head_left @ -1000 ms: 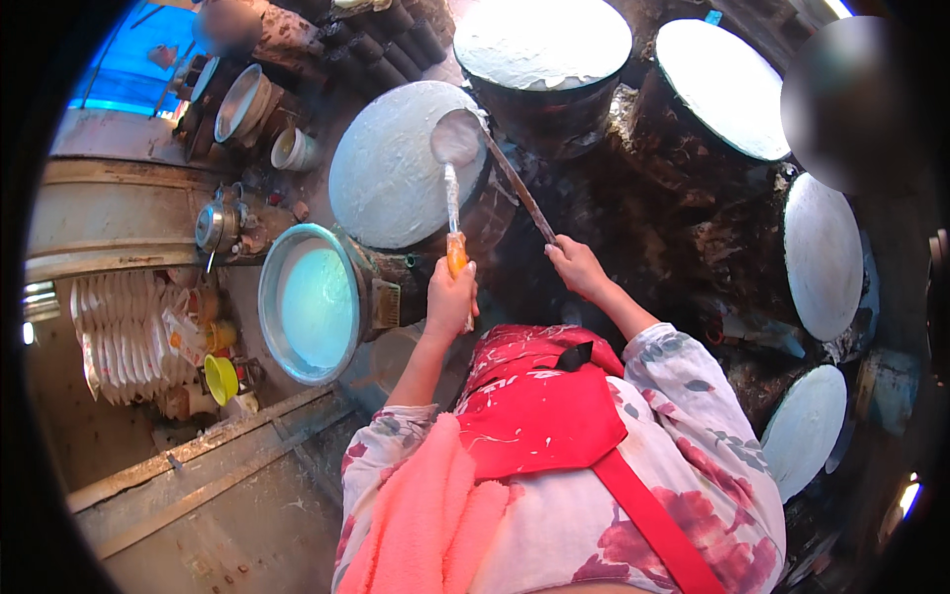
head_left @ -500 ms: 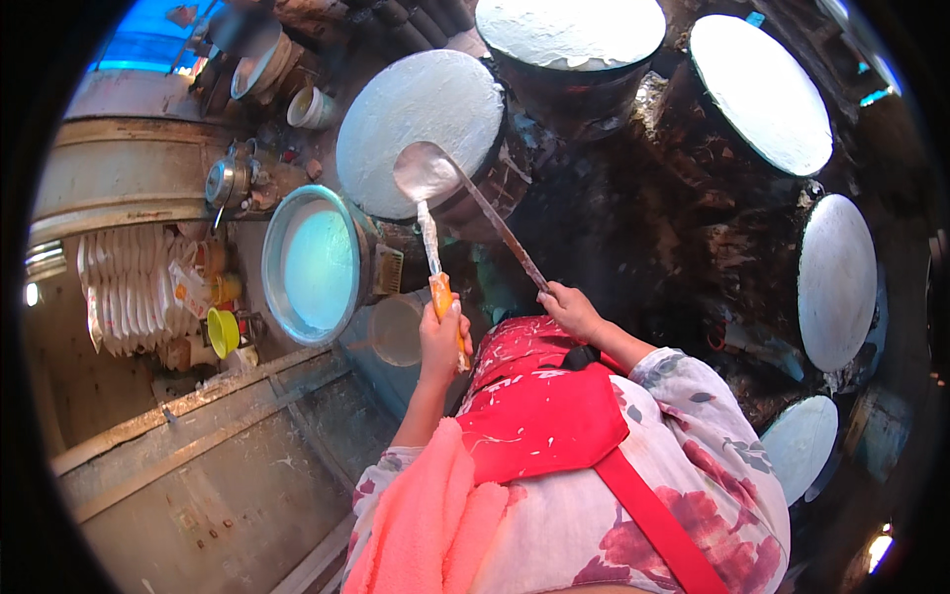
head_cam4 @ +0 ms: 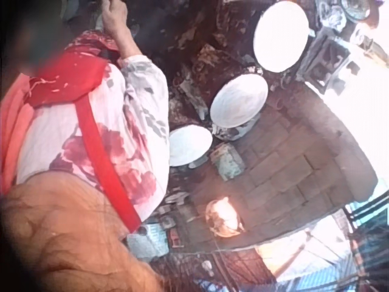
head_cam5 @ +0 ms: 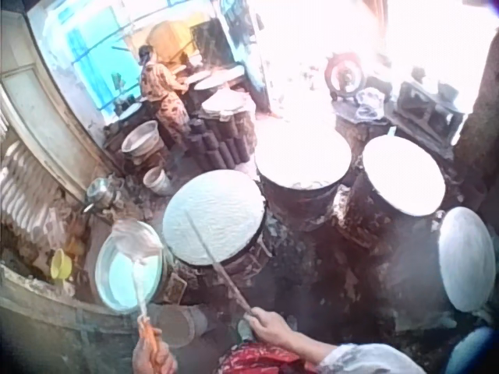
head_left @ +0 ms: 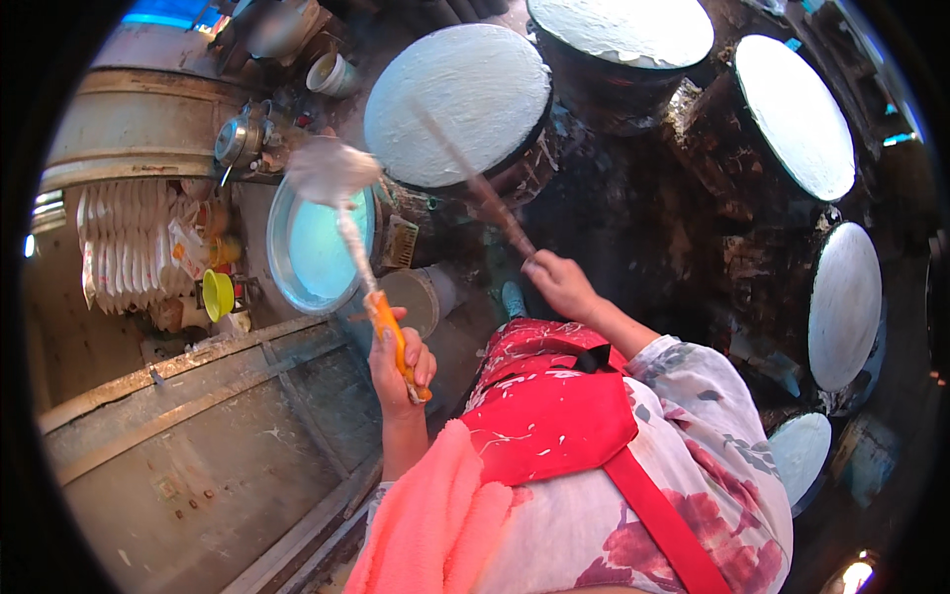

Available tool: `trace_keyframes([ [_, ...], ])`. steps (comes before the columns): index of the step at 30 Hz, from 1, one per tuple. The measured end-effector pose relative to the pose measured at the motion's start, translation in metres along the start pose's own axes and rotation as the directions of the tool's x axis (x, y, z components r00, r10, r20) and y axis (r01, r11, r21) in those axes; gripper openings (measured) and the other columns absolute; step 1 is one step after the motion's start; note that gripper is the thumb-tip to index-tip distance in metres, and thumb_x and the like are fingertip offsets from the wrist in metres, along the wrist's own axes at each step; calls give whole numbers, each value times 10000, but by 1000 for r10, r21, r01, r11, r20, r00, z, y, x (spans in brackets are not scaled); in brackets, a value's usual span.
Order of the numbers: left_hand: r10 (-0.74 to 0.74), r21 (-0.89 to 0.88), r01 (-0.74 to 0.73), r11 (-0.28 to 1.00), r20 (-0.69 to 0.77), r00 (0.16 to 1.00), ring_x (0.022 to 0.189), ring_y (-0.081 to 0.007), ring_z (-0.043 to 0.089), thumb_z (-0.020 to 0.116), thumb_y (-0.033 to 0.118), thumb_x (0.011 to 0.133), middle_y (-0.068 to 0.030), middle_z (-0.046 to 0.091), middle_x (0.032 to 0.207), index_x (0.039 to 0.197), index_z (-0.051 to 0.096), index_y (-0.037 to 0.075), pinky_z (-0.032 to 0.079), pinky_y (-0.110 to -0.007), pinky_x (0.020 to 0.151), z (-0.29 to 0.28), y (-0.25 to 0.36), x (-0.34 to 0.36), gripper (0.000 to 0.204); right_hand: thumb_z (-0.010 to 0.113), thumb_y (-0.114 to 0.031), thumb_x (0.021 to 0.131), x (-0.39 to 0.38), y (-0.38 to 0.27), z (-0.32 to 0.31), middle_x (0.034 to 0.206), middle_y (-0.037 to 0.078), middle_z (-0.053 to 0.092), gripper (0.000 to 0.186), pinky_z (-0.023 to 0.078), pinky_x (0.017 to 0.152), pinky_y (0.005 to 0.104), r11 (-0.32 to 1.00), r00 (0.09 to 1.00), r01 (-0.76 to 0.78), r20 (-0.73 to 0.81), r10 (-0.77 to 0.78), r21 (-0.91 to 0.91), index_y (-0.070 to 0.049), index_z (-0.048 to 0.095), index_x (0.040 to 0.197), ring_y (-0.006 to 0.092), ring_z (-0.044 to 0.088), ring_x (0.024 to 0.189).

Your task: The person ladles white batter from a blue basin onto several large, hot, convex metal pans and spreads it into thin circular layers using a wooden stick. They repeat this process across multiple pans, occasionally flipping the cooked layers with a metal spatula.

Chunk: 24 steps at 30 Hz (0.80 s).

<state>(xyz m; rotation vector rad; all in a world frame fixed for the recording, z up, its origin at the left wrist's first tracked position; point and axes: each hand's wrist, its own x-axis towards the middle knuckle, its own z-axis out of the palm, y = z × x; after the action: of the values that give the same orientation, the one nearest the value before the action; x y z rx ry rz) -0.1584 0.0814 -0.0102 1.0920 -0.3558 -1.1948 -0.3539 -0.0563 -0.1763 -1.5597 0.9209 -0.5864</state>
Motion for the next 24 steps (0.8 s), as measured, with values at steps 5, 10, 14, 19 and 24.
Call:
trace_keyframes([
  [5, -102, -242, 77, 967, -95, 990, 389, -65, 366, 394, 267, 990, 5, 394, 623, 1154, 471, 29, 334, -214, 366, -31, 32, 30, 299, 457, -348, 921, 29, -4, -38, 787, 218, 627, 311, 464, 680, 483, 930, 940, -230, -314, 136, -286, -57, 567, 945, 406, 605, 772],
  [10, -109, -209, 76, 975, -153, 982, 409, -65, 392, 391, 269, 996, -1, 403, 618, 1124, 502, 24, 337, -206, 379, -62, 43, 32, 298, 470, -293, 910, 19, -16, -13, 722, 195, 630, 270, 489, 676, 468, 731, 959, -271, -246, 145, -627, -33, 538, 882, 372, 631, 744],
  [14, -164, -510, 99, 855, -85, 983, 403, -65, 391, 375, 251, 999, 11, 398, 604, 1098, 495, -14, 349, -207, 384, -117, 66, 36, 308, 506, -298, 895, 12, -61, 28, 722, 190, 631, 269, 491, 674, 452, 726, 968, 37, 205, 144, -686, -32, 537, 874, 366, 632, 732],
  [19, -163, -567, 89, 819, -81, 983, 424, -70, 397, 418, 261, 984, 24, 409, 608, 1037, 528, 22, 337, -217, 412, -172, 81, 34, 268, 454, -344, 913, 51, -54, 10, 892, 241, 631, 329, 460, 747, 498, 853, 901, -334, -401, 165, -401, -43, 571, 977, 423, 597, 876],
  [24, -55, -88, 18, 996, -440, 896, 391, -74, 395, 481, 297, 955, 11, 412, 591, 1049, 481, 39, 324, -226, 352, -167, 103, 32, 274, 446, -341, 923, 53, -68, 30, 857, 236, 632, 314, 456, 744, 483, 719, 954, -300, -209, 215, -627, -56, 566, 980, 412, 603, 870],
])
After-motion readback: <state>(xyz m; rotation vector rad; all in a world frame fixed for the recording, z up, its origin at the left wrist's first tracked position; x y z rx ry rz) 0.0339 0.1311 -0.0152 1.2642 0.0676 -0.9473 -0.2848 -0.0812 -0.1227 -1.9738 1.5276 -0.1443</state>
